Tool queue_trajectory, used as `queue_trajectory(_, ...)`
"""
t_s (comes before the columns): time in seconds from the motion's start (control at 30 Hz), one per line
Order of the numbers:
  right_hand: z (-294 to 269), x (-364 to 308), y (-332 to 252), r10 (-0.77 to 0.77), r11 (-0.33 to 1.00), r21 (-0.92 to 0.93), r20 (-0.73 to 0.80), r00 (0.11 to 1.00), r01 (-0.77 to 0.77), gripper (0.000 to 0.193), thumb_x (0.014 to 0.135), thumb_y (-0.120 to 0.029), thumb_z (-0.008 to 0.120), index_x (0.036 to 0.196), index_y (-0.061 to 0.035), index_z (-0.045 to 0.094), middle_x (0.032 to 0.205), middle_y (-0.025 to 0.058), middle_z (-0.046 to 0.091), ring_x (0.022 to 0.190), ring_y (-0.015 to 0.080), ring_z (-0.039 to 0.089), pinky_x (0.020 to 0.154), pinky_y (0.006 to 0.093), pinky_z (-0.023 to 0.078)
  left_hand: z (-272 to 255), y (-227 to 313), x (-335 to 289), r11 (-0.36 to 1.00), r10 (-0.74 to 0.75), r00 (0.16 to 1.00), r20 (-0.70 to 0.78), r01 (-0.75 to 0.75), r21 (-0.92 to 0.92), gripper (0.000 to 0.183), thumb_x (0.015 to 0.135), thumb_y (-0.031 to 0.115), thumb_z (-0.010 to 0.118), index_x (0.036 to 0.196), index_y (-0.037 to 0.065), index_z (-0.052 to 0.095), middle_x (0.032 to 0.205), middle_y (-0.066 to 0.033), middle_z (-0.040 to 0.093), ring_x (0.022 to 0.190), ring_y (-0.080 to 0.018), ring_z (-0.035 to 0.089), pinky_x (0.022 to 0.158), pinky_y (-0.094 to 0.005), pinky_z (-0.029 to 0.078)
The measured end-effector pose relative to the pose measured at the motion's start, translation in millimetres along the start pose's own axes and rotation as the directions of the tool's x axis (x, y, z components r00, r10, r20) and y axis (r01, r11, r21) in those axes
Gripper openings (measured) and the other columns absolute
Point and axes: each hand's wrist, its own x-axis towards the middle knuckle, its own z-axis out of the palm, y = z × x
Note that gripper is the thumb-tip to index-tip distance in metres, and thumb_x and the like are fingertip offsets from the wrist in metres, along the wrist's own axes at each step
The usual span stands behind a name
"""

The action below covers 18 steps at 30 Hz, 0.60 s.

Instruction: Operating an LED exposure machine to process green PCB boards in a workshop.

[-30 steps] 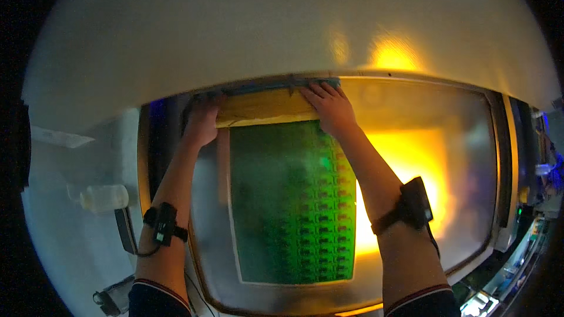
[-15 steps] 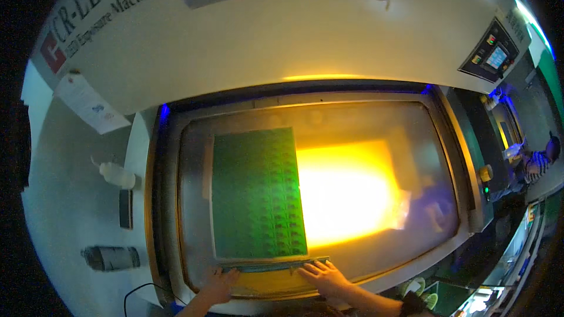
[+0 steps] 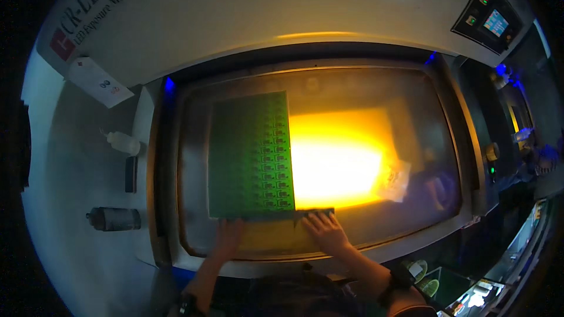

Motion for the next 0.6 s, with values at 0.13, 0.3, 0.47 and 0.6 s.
queue_trajectory(0.13,-21.0,127.4,71.4,0.026,0.996,-0.086,-0.100,0.995,-0.034,0.071,0.074,-0.003,0.059,0.142,-0.0128,0.045,0.149,0.0139,0.041,0.135,0.0348,0.040,0.113,0.0544,0.031,17.6,-81.1,140.1,0.979,-0.077,0.987,-0.140,0.048,-0.199,0.071,0.085,0.009,0.060,0.150,0.012,0.034,0.156,-0.0098,0.033,0.137,-0.0461,0.034,0.115,-0.0591,0.025)
queue_trajectory(0.3,-35.3,284.1,194.1,0.116,0.981,-0.130,-0.179,0.977,-0.141,0.075,0.074,-0.001,0.061,0.144,-0.0214,0.044,0.149,0.0070,0.044,0.136,0.0309,0.041,0.110,0.0513,0.036,-35.8,-166.1,342.8,0.890,-0.169,0.969,0.182,0.229,-0.395,0.074,0.075,-0.008,0.062,0.144,0.011,0.041,0.143,-0.0153,0.047,0.134,-0.0424,0.039,0.109,-0.0545,0.036)
queue_trajectory(0.47,-66.8,396.5,275.5,0.142,0.971,-0.162,-0.209,0.967,-0.178,0.076,0.075,-0.002,0.063,0.145,-0.0249,0.043,0.150,0.0029,0.044,0.134,0.0272,0.044,0.110,0.0469,0.038,-33.5,-220.8,466.1,0.900,-0.161,0.983,-0.087,0.110,-0.422,0.067,0.074,-0.010,0.060,0.137,0.009,0.048,0.135,-0.0192,0.053,0.125,-0.0428,0.048,0.103,-0.0487,0.044)
queue_trajectory(0.6,-64.1,415.5,293.3,0.080,0.964,-0.215,-0.318,0.945,-0.154,0.075,0.074,-0.002,0.064,0.143,-0.0244,0.046,0.148,0.0029,0.046,0.133,0.0260,0.047,0.109,0.0451,0.039,-29.4,-233.4,481.3,0.924,-0.152,0.973,-0.175,0.077,-0.375,0.067,0.073,-0.009,0.061,0.136,0.009,0.049,0.136,-0.0172,0.053,0.126,-0.0422,0.046,0.108,-0.0505,0.039)
